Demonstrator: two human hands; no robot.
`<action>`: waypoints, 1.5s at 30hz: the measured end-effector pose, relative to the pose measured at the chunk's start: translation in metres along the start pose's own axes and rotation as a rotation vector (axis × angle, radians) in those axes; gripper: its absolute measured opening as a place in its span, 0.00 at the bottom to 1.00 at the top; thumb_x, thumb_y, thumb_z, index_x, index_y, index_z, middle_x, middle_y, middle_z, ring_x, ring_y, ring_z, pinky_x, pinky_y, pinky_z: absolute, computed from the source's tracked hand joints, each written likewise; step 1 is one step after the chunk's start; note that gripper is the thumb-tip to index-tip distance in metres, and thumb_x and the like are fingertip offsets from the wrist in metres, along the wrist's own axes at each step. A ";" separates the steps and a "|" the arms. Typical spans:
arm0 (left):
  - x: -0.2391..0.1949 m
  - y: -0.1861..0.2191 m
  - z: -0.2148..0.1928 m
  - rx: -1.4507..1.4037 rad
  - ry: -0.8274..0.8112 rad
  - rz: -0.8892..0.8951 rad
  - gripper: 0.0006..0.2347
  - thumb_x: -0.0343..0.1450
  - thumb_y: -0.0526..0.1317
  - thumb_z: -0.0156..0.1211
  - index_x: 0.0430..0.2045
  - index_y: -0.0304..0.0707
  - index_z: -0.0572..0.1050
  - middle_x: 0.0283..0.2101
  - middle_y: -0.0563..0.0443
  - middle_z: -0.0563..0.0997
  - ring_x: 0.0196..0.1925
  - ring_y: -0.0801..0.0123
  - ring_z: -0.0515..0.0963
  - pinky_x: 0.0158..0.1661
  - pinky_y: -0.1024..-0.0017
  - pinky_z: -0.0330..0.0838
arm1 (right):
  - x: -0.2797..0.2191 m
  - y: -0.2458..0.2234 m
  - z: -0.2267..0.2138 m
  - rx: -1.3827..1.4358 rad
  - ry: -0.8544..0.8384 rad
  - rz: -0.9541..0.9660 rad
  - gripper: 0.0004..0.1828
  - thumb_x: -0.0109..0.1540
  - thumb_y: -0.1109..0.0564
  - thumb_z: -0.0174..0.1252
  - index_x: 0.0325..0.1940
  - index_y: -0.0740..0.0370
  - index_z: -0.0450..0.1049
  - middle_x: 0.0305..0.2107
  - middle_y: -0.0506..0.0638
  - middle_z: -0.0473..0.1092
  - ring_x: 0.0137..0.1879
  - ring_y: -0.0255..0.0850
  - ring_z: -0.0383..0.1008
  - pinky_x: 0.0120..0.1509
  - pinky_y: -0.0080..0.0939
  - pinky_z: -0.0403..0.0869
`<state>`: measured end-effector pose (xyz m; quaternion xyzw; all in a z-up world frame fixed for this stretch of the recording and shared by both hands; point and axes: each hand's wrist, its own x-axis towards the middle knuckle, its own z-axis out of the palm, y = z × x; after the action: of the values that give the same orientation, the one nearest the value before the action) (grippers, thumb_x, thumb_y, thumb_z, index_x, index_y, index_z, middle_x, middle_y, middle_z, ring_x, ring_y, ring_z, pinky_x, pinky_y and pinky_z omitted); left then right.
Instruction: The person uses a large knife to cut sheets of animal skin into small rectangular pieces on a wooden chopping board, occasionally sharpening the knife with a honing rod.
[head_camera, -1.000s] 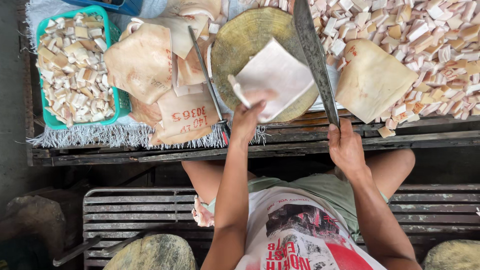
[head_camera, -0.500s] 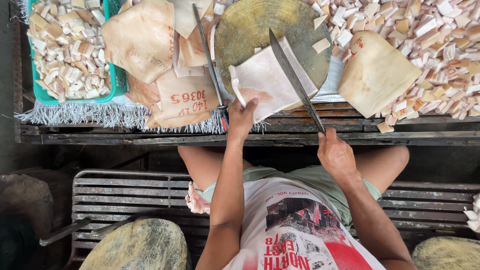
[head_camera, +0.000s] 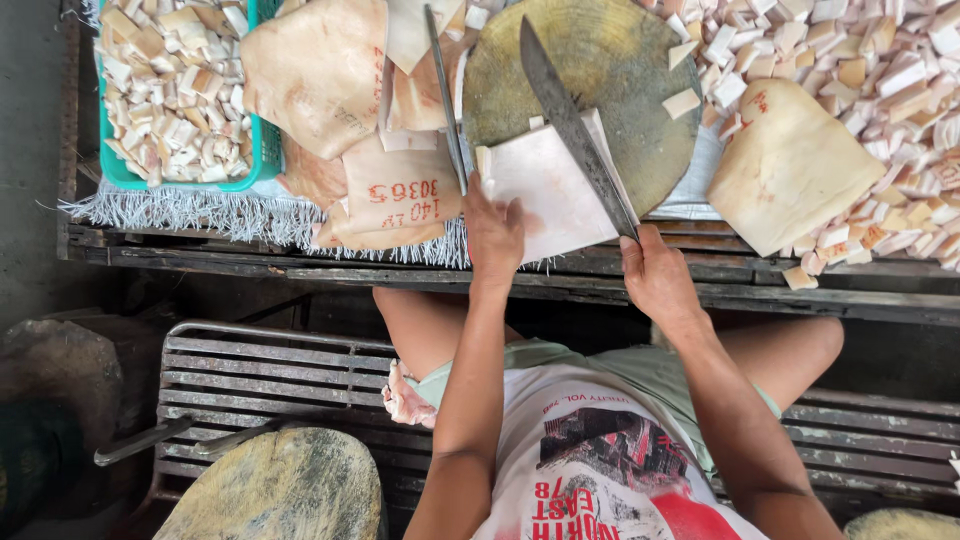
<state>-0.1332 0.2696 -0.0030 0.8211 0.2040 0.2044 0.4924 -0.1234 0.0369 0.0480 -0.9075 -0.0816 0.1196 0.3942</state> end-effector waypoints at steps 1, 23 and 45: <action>0.008 0.004 0.007 0.033 0.041 0.024 0.30 0.71 0.34 0.62 0.68 0.27 0.55 0.60 0.28 0.65 0.57 0.45 0.71 0.54 0.60 0.74 | 0.005 -0.003 0.002 0.112 0.001 0.004 0.11 0.69 0.56 0.49 0.49 0.66 0.67 0.23 0.63 0.74 0.31 0.62 0.77 0.36 0.60 0.74; 0.157 0.036 0.081 0.621 -0.464 -0.220 0.17 0.64 0.47 0.65 0.39 0.34 0.79 0.47 0.37 0.83 0.52 0.48 0.82 0.52 0.55 0.75 | 0.095 -0.042 0.025 0.541 0.055 0.240 0.11 0.71 0.55 0.46 0.40 0.66 0.64 0.20 0.48 0.67 0.21 0.35 0.67 0.22 0.38 0.68; 0.177 0.054 0.087 0.766 -0.782 -0.194 0.18 0.65 0.43 0.65 0.47 0.35 0.78 0.56 0.37 0.77 0.59 0.49 0.77 0.57 0.58 0.71 | 0.094 -0.025 0.005 0.597 0.125 0.231 0.12 0.72 0.55 0.46 0.39 0.66 0.63 0.20 0.48 0.67 0.22 0.34 0.68 0.23 0.37 0.69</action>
<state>0.0680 0.2782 0.0312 0.9336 0.1406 -0.2507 0.2142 -0.0359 0.0804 0.0491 -0.7606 0.0852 0.1261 0.6311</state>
